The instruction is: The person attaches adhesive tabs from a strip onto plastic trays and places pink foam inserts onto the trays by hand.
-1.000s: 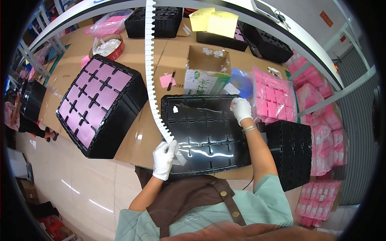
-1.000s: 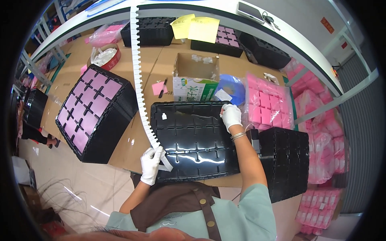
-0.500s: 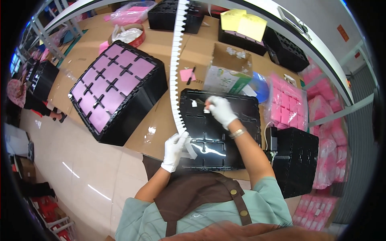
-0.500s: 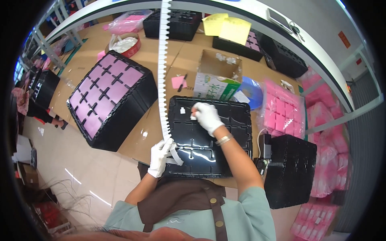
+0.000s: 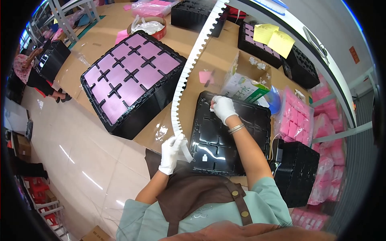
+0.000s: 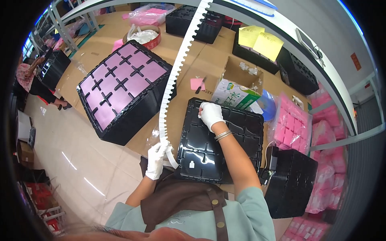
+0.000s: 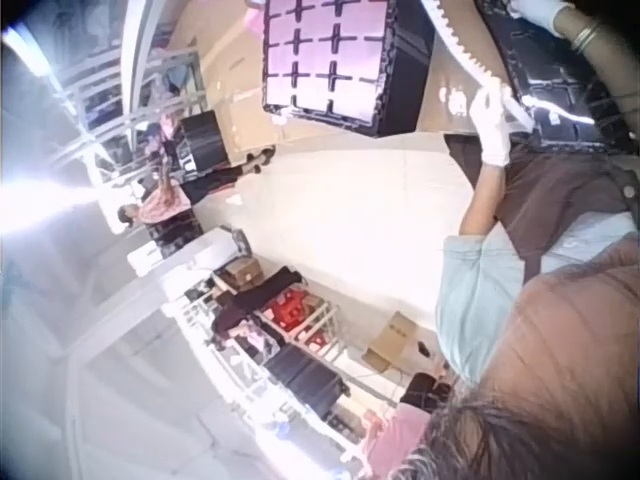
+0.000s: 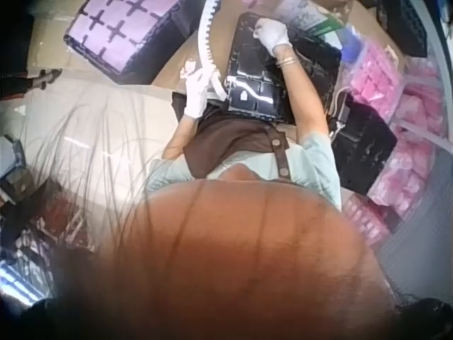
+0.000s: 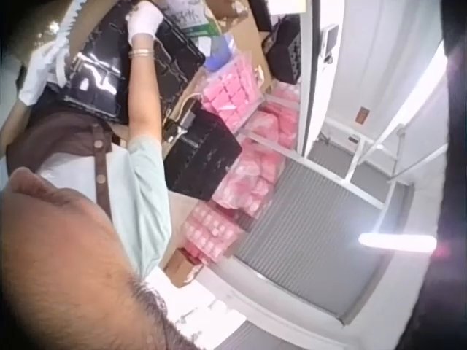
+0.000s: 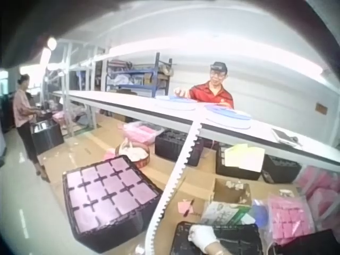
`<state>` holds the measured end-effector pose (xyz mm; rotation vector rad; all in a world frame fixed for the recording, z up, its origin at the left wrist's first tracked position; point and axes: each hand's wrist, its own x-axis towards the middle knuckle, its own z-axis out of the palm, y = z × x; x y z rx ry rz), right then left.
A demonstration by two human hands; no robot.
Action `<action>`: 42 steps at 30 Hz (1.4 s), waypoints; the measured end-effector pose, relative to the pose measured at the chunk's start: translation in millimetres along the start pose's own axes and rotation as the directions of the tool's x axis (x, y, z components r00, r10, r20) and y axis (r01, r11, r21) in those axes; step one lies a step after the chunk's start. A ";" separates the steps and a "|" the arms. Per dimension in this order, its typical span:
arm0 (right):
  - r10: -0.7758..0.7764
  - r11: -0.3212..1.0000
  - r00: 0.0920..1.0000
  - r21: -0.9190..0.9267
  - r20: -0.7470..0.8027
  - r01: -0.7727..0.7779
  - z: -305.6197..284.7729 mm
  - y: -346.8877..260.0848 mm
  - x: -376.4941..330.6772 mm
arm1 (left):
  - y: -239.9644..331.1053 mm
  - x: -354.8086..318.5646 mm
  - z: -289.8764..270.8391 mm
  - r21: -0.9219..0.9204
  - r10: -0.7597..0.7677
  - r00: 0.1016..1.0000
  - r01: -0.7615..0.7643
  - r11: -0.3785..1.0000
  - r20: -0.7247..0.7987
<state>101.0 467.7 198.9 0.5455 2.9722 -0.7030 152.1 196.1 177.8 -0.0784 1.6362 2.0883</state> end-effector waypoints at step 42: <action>-0.282 0.931 0.959 -0.251 -0.031 0.266 45.7 -35.1 -193.0 | -7.0 -3.1 14.7 0.096 0.003 0.998 -0.009 0.995 0.059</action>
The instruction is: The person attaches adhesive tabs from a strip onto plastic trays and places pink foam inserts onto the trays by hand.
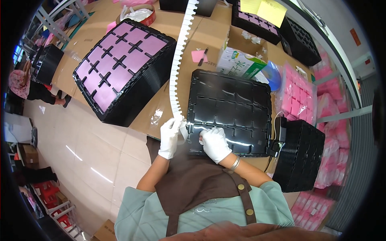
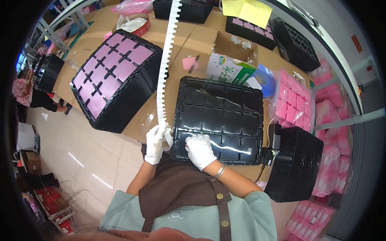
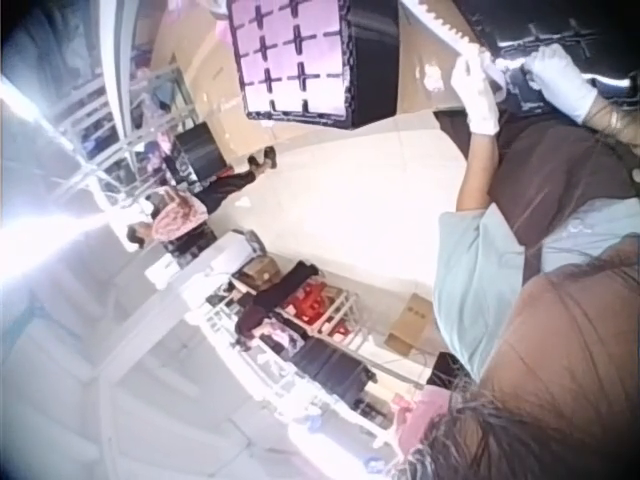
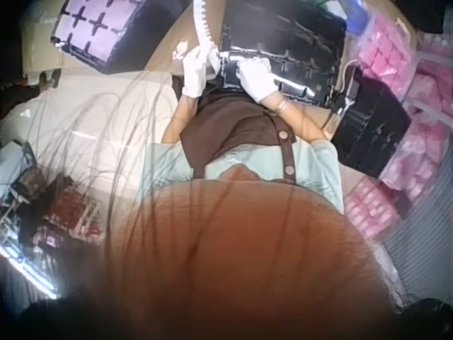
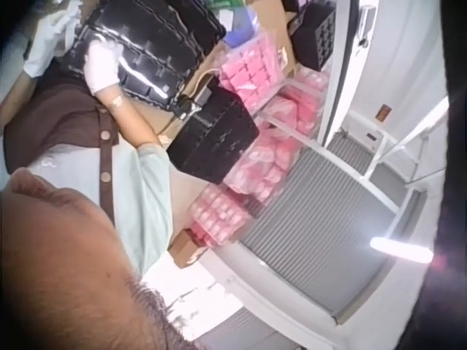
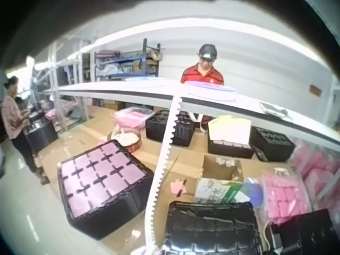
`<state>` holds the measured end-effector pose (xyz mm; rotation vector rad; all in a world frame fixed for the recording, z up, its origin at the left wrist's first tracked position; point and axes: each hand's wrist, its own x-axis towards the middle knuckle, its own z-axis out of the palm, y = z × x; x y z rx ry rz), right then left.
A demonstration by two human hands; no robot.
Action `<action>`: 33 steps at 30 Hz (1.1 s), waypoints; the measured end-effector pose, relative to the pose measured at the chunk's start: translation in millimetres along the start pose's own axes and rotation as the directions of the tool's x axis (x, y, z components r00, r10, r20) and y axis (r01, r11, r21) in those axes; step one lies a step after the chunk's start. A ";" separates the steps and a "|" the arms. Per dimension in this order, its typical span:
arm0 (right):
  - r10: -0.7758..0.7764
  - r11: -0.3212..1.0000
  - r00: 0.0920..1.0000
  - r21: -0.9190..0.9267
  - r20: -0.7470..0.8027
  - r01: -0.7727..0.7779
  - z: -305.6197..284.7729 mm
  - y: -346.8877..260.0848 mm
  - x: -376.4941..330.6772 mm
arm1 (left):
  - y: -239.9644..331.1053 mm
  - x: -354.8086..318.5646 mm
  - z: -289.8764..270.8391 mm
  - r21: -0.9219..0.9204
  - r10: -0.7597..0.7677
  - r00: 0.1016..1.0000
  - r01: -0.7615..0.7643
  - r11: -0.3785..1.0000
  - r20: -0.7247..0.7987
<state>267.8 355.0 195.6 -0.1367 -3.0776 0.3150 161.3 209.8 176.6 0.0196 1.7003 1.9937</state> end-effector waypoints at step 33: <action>0.949 0.273 0.145 0.501 -0.279 -0.821 -89.8 383.6 -43.9 | -13.2 30.7 26.8 0.725 0.147 0.943 -0.325 0.608 0.299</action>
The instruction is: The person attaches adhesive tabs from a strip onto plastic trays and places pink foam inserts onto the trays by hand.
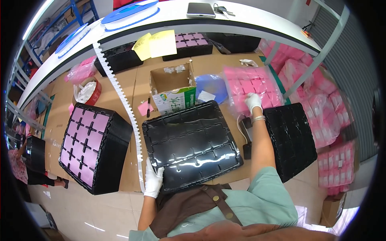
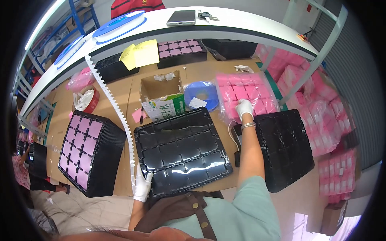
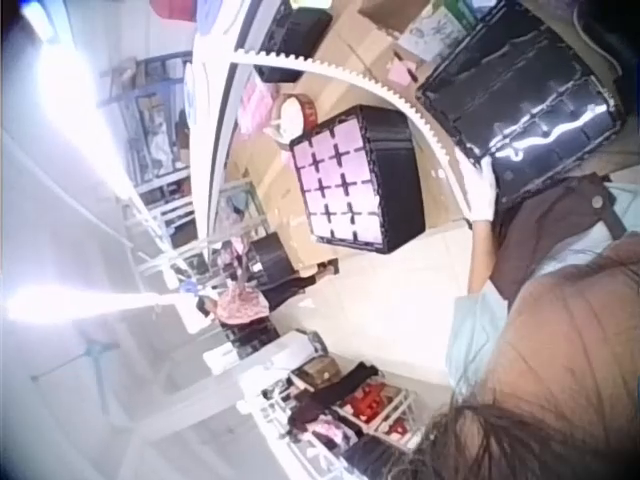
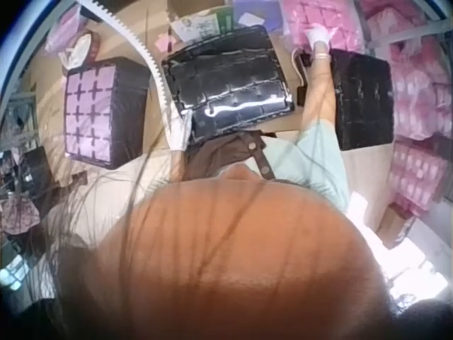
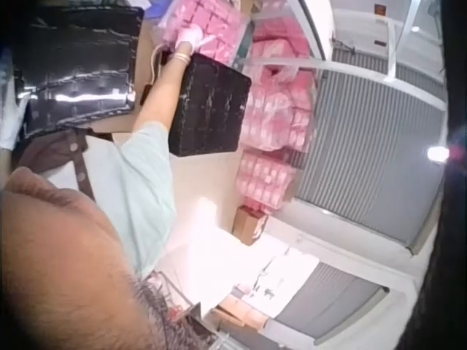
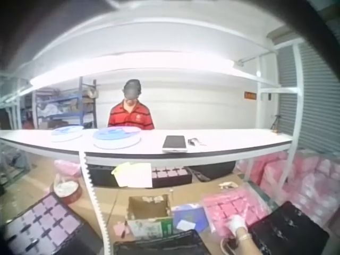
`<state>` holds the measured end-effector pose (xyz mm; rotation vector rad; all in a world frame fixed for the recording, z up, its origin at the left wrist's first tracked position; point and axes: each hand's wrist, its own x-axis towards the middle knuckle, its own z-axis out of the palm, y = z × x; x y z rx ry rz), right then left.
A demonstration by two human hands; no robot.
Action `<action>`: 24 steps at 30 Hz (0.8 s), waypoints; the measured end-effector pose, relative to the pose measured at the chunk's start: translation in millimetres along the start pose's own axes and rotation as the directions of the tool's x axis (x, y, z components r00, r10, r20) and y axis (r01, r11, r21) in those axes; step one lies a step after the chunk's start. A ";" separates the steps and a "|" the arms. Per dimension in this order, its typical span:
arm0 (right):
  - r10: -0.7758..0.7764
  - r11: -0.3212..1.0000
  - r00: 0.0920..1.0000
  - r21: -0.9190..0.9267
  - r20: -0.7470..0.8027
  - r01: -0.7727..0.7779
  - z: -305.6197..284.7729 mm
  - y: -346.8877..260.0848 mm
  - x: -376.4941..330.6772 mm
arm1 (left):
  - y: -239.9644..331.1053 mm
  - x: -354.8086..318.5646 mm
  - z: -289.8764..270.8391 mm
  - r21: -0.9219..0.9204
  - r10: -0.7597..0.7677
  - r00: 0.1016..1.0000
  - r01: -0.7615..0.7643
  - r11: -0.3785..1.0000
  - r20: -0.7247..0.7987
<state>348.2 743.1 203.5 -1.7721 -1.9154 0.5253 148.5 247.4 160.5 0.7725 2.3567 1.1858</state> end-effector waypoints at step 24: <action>-0.902 0.429 0.428 -0.024 -0.056 0.903 -114.1 -79.4 -164.0 | 250.4 133.6 138.3 -0.657 0.393 0.532 0.670 0.347 0.750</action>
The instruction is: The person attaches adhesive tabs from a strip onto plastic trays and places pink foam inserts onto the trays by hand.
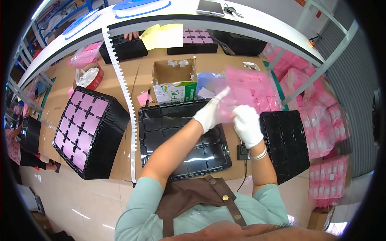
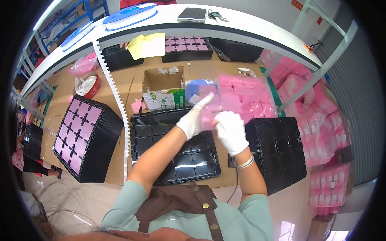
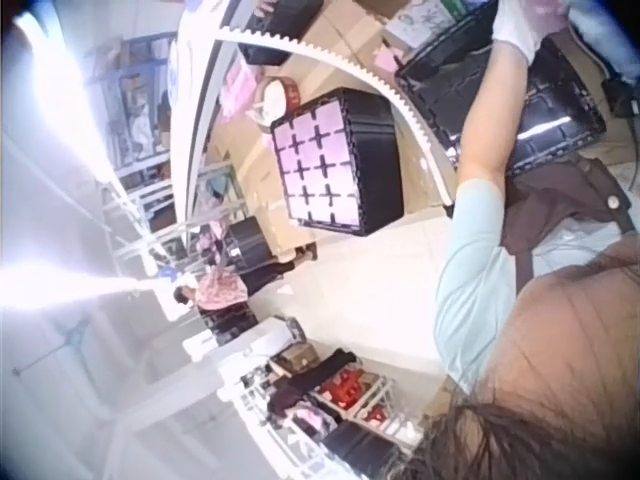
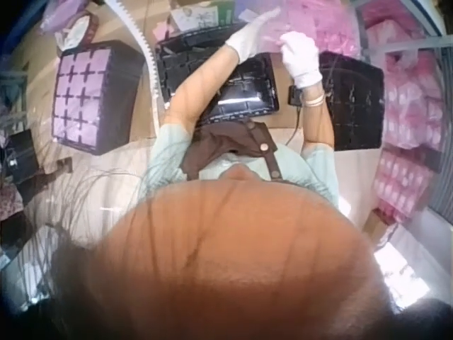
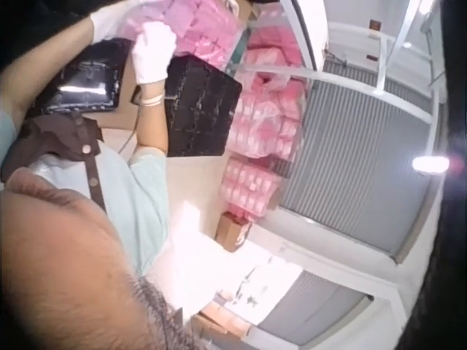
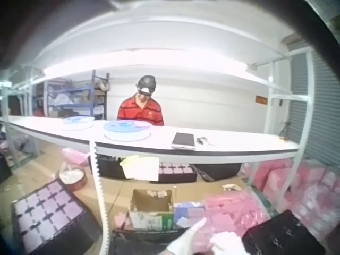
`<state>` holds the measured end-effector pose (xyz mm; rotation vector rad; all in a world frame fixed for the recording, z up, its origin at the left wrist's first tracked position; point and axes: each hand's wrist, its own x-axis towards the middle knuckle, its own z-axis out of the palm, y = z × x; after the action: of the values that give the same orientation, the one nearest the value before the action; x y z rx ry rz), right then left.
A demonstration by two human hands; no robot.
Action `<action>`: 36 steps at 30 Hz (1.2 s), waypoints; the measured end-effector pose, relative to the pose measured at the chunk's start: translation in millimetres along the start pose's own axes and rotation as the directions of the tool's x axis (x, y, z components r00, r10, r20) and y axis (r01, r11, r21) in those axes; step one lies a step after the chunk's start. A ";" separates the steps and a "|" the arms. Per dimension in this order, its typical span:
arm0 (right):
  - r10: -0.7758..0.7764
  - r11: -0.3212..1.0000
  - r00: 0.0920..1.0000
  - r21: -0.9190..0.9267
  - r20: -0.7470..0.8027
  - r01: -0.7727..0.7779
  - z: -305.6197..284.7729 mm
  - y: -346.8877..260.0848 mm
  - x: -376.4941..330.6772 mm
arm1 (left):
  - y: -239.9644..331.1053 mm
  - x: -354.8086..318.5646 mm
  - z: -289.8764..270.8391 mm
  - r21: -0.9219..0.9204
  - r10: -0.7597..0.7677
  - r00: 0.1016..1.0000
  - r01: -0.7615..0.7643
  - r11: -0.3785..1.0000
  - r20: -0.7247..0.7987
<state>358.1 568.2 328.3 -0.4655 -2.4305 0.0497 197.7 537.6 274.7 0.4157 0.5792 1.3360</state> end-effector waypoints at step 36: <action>0.721 0.591 0.487 -0.071 0.494 -0.803 102.1 -20.3 -39.7 | -48.8 -263.8 -98.7 0.740 0.566 0.483 0.363 0.566 -0.669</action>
<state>317.7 543.9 227.3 -1.6095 -2.4060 0.8581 142.0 265.3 208.2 0.4990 2.2220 1.2559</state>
